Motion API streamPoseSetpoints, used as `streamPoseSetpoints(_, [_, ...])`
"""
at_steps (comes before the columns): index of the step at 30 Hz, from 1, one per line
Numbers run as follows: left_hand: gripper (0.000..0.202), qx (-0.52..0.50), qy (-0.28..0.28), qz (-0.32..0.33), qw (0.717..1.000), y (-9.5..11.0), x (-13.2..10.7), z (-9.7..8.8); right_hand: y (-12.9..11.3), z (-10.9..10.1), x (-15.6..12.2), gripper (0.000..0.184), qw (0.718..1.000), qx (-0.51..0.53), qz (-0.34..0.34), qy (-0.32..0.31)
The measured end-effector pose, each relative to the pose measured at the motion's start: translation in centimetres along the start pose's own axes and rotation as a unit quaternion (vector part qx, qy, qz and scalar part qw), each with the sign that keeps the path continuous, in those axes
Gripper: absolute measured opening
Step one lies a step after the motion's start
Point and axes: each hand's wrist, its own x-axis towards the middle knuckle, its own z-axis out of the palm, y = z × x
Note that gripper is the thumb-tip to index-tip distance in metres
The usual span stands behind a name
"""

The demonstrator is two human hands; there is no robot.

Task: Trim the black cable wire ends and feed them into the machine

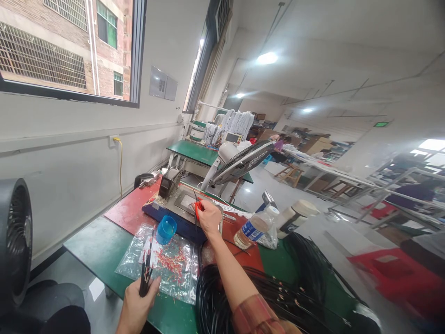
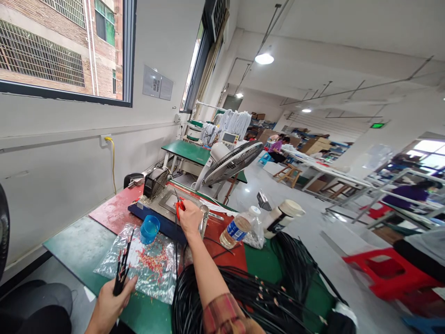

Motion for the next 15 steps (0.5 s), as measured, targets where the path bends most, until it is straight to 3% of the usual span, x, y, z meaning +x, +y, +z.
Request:
streamPoseSetpoints(10, [0.051,-0.009,0.021,0.001,1.0,0.25,-0.27,0.11,-0.26,-0.16,-0.04,0.05,1.0,0.011,0.014,-0.005])
streamPoseSetpoints(15, [0.05,0.009,-0.004,0.006,1.0,-0.17,-0.07,0.02,-0.17,-0.13,-0.06,0.048,1.0,0.009,0.015,-0.007])
